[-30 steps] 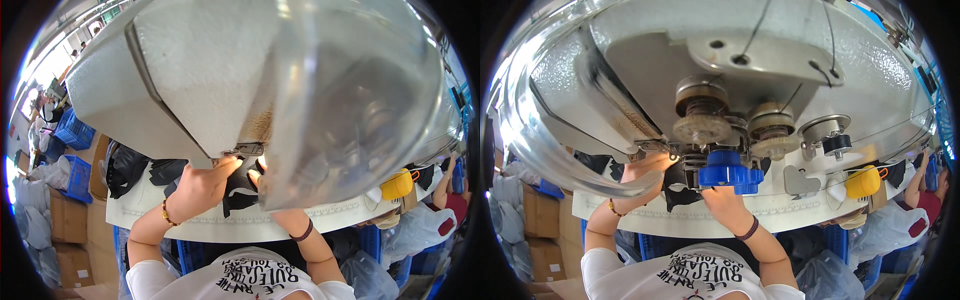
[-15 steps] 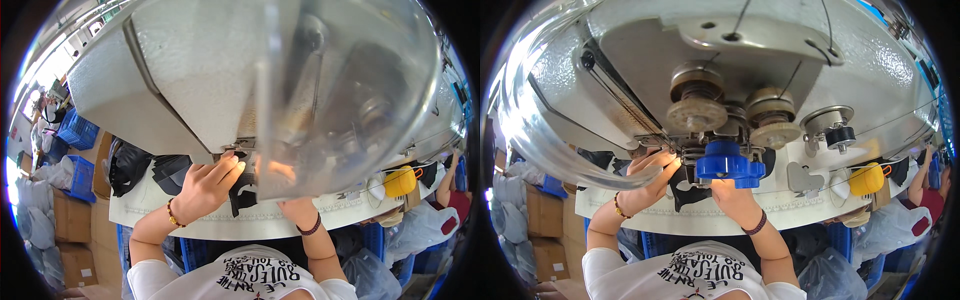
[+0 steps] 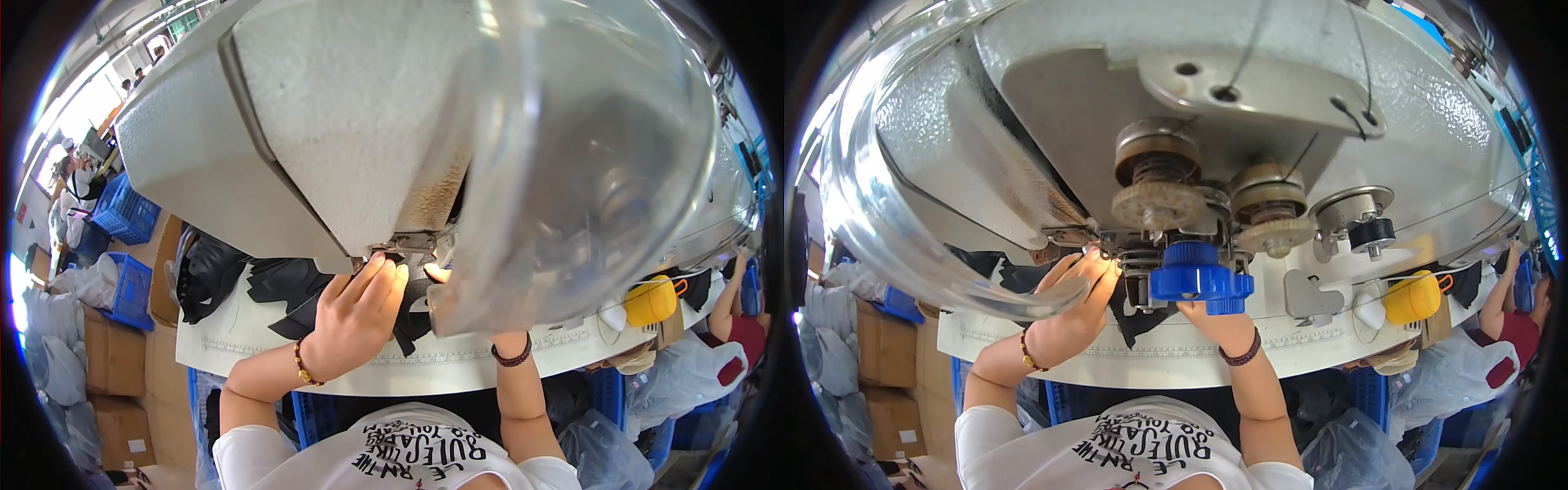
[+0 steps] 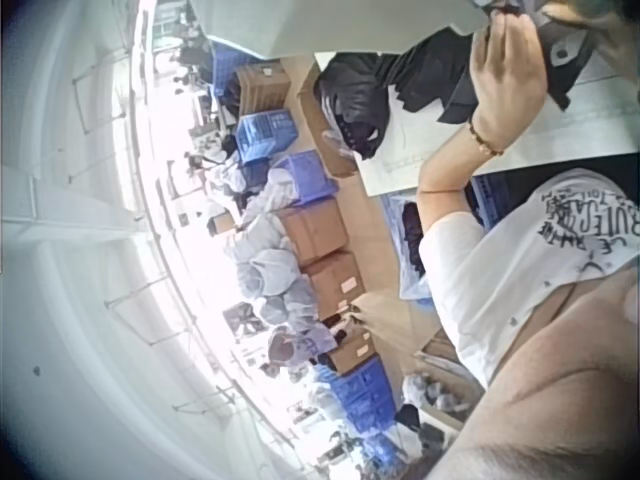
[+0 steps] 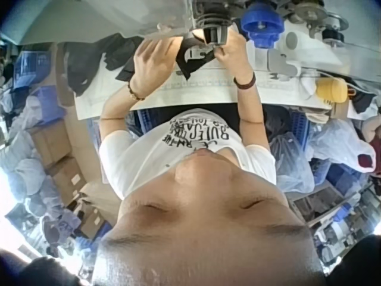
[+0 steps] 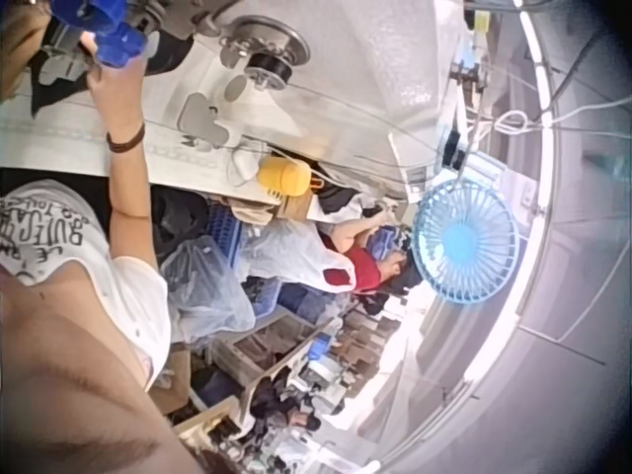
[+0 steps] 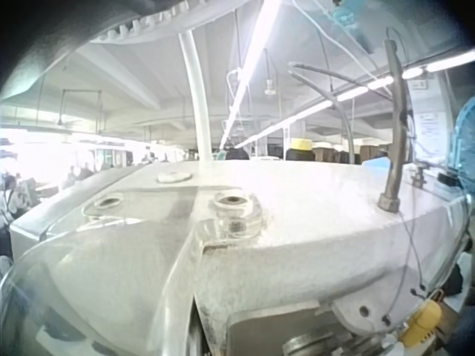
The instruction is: Stitching black leather components together using an industrial sewing machine.
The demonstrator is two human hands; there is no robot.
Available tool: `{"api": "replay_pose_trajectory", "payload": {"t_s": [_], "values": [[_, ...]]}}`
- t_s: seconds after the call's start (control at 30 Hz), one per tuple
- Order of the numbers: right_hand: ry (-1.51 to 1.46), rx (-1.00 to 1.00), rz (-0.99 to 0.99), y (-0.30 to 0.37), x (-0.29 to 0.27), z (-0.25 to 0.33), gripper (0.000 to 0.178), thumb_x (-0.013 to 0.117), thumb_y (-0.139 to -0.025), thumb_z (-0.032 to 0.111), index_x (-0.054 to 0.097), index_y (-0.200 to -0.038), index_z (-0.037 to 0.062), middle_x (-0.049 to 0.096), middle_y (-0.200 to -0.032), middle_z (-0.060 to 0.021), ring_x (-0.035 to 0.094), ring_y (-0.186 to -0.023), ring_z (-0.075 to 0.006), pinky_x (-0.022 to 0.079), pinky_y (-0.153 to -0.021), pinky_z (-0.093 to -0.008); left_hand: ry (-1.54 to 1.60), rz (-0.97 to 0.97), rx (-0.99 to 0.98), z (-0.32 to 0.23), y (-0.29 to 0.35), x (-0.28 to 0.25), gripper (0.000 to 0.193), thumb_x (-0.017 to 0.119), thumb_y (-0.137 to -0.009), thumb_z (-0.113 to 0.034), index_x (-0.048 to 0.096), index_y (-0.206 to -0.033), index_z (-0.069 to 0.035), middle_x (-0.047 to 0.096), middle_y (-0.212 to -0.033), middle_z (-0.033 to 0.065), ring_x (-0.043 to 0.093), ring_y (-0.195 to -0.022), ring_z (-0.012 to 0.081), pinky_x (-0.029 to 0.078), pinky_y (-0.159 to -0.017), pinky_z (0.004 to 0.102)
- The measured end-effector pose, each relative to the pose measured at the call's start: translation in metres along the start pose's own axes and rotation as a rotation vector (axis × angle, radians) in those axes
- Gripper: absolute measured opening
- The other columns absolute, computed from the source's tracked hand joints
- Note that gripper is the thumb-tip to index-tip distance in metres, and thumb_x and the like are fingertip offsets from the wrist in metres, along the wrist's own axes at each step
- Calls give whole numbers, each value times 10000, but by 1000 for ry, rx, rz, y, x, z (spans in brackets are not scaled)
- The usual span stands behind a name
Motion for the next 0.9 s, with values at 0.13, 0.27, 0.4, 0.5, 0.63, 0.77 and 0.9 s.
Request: {"api": "replay_pose_trajectory", "payload": {"t_s": [0.13,0.27,0.4,0.5,0.63,0.77,0.9], "values": [[-249,-2,18,-5,2,-15,312,651,-769,160,612,-1066,70,609,-1083,-129,593,-990,-276,474,-853,-376,-30,4,-53,-5,-3,1,301,569,-672,-61,617,-953,35,571,-932,113,604,-918,231,442,-630,295],[-446,-79,-59,-17,-12,4,351,635,-817,226,583,-1120,56,603,-1110,-123,583,-1023,-261,462,-881,-373,-62,-12,-107,-7,-3,3,310,572,-652,-58,613,-941,45,565,-934,134,596,-912,255,479,-744,348],[-381,-133,39,-4,13,-36,355,598,-849,249,571,-1151,64,590,-1139,-124,576,-1039,-259,456,-891,-372,-58,-30,-127,-9,-8,1,325,569,-639,-54,609,-944,52,563,-928,136,593,-906,261,477,-765,359],[-584,-214,165,-13,23,-46,364,560,-871,263,557,-1181,72,580,-1160,-123,569,-1054,-260,451,-901,-374,-126,-37,-164,-15,-8,3,333,571,-634,-52,606,-946,61,562,-927,141,584,-924,275,464,-794,359],[-1616,405,324,-11,53,-68,347,551,-869,246,573,-1169,75,572,-1169,-142,568,-1056,-276,447,-909,-371,-153,35,-316,-17,-10,15,377,603,-626,-75,596,-974,69,561,-932,151,570,-957,287,440,-834,353],[-701,16,121,-14,13,-36,341,592,-824,147,569,-1142,23,588,-1121,-170,584,-1012,-293,456,-877,-356,132,156,-322,-13,-7,14,515,673,-672,-197,535,-1087,75,518,-1065,180,495,-1082,309,403,-895,413],[-21,-120,-190,1,-47,38,306,612,-789,78,560,-1070,-30,618,-1016,-158,604,-916,-289,469,-786,-347,295,372,-232,-3,14,-5,678,710,-681,-351,476,-1155,74,395,-1255,218,341,-1230,361,299,-968,569]]}}
Point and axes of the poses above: each hand's wrist, its own y-axis away from the middle knuckle, its own x-axis out of the palm, z = x × y, the point moved 8 cm from there along -y, towards the middle knuckle
